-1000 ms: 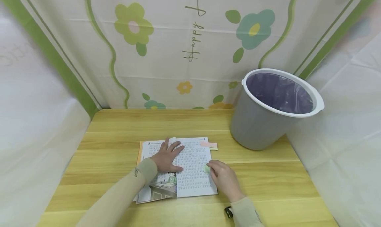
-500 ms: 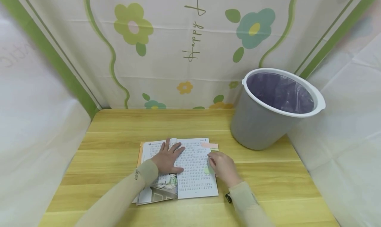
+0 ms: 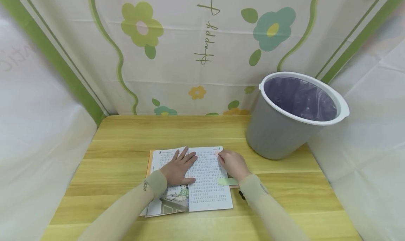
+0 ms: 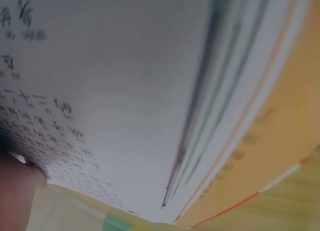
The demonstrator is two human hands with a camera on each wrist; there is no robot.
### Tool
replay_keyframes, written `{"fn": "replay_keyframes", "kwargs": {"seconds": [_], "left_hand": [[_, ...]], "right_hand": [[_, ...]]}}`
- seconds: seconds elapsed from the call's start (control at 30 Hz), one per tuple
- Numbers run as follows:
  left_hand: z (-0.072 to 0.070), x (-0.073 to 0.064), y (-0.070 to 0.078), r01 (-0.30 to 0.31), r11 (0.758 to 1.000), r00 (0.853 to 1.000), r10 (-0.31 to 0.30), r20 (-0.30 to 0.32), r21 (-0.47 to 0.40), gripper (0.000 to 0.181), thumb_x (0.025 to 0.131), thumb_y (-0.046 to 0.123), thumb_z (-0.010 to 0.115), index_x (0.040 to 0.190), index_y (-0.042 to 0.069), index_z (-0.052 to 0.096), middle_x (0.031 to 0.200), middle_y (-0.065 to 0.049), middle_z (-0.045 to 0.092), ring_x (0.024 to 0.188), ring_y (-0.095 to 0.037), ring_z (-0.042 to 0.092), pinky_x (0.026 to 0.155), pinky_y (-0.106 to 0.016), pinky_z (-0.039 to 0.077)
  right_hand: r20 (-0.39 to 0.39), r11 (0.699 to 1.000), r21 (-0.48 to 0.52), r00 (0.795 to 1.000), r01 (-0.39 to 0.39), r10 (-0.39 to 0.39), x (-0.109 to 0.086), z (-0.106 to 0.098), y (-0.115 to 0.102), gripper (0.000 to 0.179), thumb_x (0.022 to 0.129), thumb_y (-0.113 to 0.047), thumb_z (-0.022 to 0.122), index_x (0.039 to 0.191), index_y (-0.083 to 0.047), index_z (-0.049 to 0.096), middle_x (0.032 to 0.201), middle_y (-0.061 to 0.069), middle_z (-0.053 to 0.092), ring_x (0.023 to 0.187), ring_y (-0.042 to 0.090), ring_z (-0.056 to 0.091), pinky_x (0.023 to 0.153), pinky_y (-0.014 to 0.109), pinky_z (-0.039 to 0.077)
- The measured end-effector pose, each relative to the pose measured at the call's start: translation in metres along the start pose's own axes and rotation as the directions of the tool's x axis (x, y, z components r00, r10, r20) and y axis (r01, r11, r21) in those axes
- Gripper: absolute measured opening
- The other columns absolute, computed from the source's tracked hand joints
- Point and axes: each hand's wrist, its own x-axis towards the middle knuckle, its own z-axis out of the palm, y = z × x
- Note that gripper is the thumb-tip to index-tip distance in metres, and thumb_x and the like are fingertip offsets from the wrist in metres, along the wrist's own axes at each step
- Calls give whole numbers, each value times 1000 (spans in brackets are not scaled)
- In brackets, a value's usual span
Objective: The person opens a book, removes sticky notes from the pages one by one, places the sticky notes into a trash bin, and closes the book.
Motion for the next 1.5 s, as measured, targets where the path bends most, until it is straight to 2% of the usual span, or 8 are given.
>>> {"fn": "replay_keyframes", "kwargs": {"seconds": [0.13,0.27,0.47,0.6,0.83,1.07,1.27,1.5], "left_hand": [[0,0,0,7,1000,1000,-7,-1,-13,94,92,75,35,159,12,20,165,-7,15,150,-36,-5,117,-58,5],[-1,0,1,8,1000,1000,-7,7,-30,93,92,74,37,159,11,20,165,-7,15,150,-35,-6,117,-57,3],[-1,0,1,6,999,1000,-6,-3,-40,93,92,74,38,159,11,22,165,-7,15,150,-35,-5,118,-57,4],[-1,0,1,9,999,1000,-9,1,-40,93,92,74,38,159,11,22,165,-6,16,150,-34,-6,118,-57,5],[-1,1,0,23,999,1000,-22,22,-49,93,92,74,39,159,12,21,165,-6,14,150,-35,-6,118,-56,3],[-1,1,1,33,998,999,-31,36,-46,94,91,75,39,159,13,21,165,-5,14,150,-34,-7,118,-55,2],[-2,1,1,30,998,999,-28,43,-53,94,91,74,40,159,13,21,165,-5,14,150,-34,-7,118,-55,3],[-2,1,0,37,999,999,-36,39,-38,94,91,75,39,159,14,20,165,-4,14,150,-34,-5,118,-55,3]], "right_hand": [[43,991,-124,998,52,-47,8,4,1,9,91,-12,72,96,-8,77,95,6,73,79,18,71,63,28,58],[88,959,-262,992,112,-92,12,8,2,10,91,-14,73,99,-9,78,100,7,73,81,18,72,61,24,58],[122,970,-223,990,91,-65,16,11,3,9,92,-16,71,95,-12,79,100,6,73,82,18,72,64,26,58],[138,972,-228,990,66,-35,17,15,5,8,91,-19,72,91,-15,79,97,3,73,79,16,71,60,27,57],[158,966,-250,987,73,-34,22,18,4,11,92,-21,71,92,-13,79,90,4,72,69,15,68,54,26,55],[203,945,-307,978,109,-46,24,16,2,8,91,-15,73,94,-12,80,90,6,71,67,16,68,55,26,56],[212,932,-330,974,148,-79,23,17,2,8,87,-4,75,92,-8,79,87,7,69,65,15,66,55,24,55],[214,925,-344,973,159,-88,23,17,-1,7,87,-2,75,91,-7,79,86,8,70,65,16,67,55,26,56]]}}
